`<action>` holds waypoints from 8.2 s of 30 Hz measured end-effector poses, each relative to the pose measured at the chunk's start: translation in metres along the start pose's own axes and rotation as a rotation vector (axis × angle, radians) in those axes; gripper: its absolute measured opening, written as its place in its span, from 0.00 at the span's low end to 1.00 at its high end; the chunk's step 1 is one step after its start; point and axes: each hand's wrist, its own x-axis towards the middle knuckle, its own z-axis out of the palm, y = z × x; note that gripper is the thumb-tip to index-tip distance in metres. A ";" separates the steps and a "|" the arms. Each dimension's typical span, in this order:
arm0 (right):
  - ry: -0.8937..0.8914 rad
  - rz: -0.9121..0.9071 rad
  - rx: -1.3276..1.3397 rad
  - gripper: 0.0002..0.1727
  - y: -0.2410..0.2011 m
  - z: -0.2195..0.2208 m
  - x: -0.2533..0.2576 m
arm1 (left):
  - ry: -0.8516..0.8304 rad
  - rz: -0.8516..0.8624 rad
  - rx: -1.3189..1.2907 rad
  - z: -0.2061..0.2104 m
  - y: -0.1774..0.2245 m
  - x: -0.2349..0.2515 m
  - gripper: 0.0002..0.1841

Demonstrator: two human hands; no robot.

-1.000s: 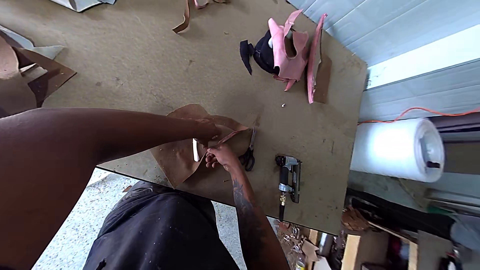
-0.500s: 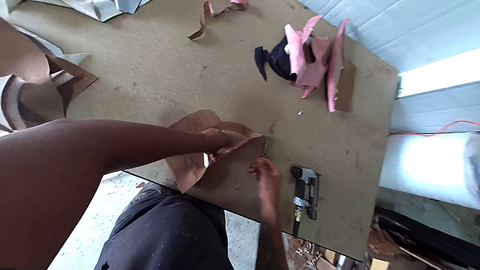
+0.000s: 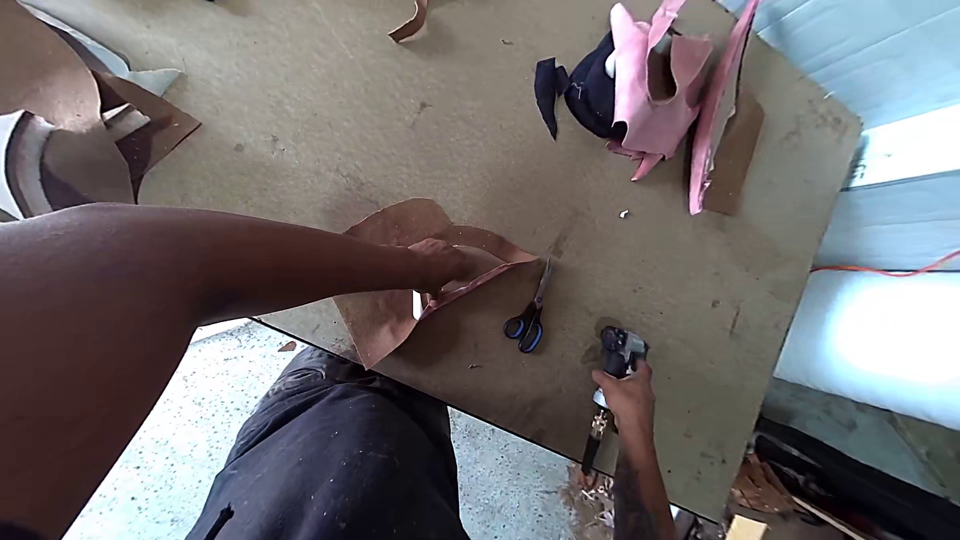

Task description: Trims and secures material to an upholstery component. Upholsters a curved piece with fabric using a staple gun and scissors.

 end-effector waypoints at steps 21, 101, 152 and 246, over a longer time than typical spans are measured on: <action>-0.379 -0.553 -0.022 0.18 -0.179 0.055 -0.158 | 0.091 0.047 -0.033 0.011 -0.010 -0.006 0.34; -0.901 -0.192 0.406 0.23 -0.102 0.120 -0.228 | 0.759 -0.501 -0.161 0.145 0.036 -0.122 0.09; -1.114 -0.120 0.773 0.24 -0.150 0.159 -0.197 | 0.954 -0.450 -0.376 0.147 0.025 -0.100 0.07; -0.878 -0.559 -0.058 0.18 -0.343 0.153 -0.191 | 0.163 -0.520 -0.465 0.048 -0.046 -0.125 0.29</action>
